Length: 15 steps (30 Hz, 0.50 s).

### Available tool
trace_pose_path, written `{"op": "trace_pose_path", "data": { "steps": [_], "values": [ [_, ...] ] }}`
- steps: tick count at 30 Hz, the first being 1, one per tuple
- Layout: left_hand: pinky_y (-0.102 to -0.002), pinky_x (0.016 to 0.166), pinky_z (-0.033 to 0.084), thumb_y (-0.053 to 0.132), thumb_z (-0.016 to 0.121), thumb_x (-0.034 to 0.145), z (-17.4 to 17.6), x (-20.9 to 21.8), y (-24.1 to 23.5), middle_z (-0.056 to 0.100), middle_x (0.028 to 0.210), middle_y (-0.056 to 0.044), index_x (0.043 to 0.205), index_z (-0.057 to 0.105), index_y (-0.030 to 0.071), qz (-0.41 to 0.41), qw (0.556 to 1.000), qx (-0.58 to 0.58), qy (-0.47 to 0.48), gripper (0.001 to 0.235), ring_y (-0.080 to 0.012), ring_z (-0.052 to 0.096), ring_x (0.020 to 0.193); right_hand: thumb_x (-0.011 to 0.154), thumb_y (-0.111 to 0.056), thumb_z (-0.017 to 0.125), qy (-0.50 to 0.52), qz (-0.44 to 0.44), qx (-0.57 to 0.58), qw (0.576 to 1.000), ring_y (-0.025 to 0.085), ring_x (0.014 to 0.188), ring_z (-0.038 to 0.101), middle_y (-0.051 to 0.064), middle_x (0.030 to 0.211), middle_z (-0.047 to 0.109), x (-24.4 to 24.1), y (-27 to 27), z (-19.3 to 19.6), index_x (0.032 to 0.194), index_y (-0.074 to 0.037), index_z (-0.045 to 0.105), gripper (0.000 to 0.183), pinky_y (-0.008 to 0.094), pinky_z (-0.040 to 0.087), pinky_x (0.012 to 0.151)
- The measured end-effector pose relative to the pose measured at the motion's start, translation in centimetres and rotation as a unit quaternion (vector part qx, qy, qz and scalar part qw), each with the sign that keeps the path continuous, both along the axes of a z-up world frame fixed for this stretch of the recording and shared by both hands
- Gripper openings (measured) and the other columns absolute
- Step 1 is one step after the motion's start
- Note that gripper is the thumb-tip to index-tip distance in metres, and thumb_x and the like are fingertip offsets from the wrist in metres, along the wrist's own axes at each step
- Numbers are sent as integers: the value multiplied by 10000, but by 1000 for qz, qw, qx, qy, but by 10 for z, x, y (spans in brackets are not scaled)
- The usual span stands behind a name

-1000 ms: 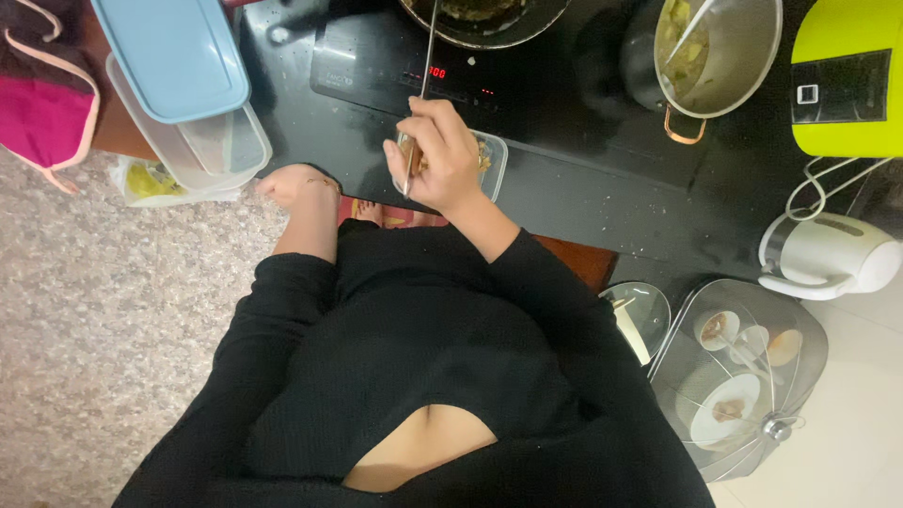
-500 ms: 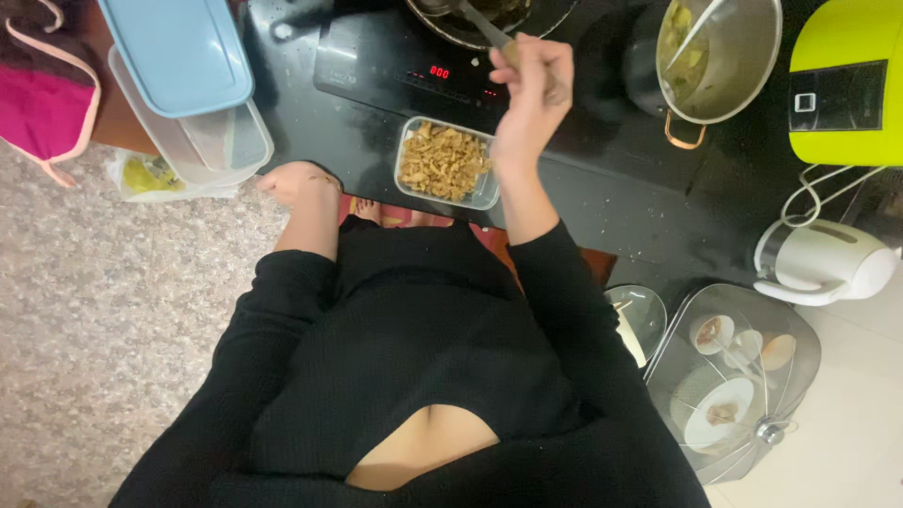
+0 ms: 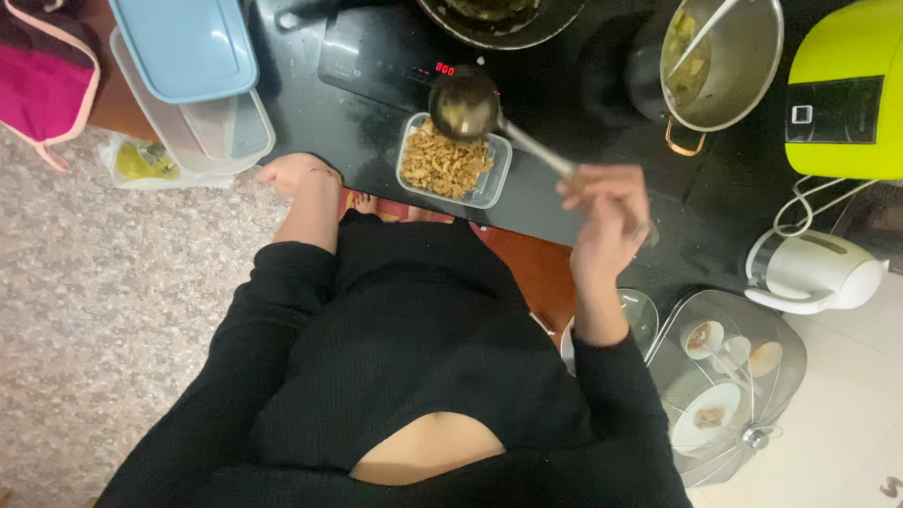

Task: The person scoops cooked food from a frying pan into a plastic container using a large spoon.

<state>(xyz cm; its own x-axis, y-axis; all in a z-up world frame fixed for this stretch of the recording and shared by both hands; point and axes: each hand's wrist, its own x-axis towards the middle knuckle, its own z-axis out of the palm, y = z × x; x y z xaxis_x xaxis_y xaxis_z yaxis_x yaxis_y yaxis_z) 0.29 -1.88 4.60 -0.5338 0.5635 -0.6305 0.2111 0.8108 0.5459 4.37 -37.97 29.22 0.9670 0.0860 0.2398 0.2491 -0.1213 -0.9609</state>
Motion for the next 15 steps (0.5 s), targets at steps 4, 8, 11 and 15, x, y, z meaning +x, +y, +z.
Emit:
{"op": "trace_pose_path", "data": {
  "steps": [4, 8, 11, 15],
  "values": [
    [-383, 1371, 320, 439, 20, 1139, 16, 2, -2, 525, 1697, -147, 1608, 511, 89, 9, 999, -28, -27, 764, -278, 484, 1587, 1051, -101, 647, -112, 111, -177, 972, 346, 950, 728, 186, 1121, 768, -46, -2, 14, 912, -65, 780, 196, 406, 558, 841],
    [-396, 1375, 304, 464, 17, 1141, 27, 8, -4, 535, 1690, -169, 1597, 537, 72, 12, 999, -13, -27, 795, -297, 487, 1586, 954, 37, 613, -215, 194, -261, 921, 302, 817, 618, 152, 1116, 741, -70, 14, 27, 903, -101, 688, 165, 411, 531, 760],
    [-386, 1375, 304, 498, 55, 1134, 17, 3, 3, 531, 1698, -155, 1597, 549, 91, 22, 999, -22, -35, 789, -283, 471, 1596, 945, 55, 597, -283, 186, -267, 902, 338, 806, 633, 186, 1124, 742, -76, -8, -2, 940, -106, 669, 177, 444, 546, 731],
    [-423, 1371, 297, 438, 91, 1135, 33, 7, -7, 540, 1688, -192, 1606, 546, 53, -15, 1000, -17, -15, 760, -328, 477, 1594, 1024, -104, 671, -219, 44, -158, 962, 379, 936, 707, 281, 1111, 802, -63, -7, 9, 798, -66, 762, 246, 428, 544, 802]
  ]
}}
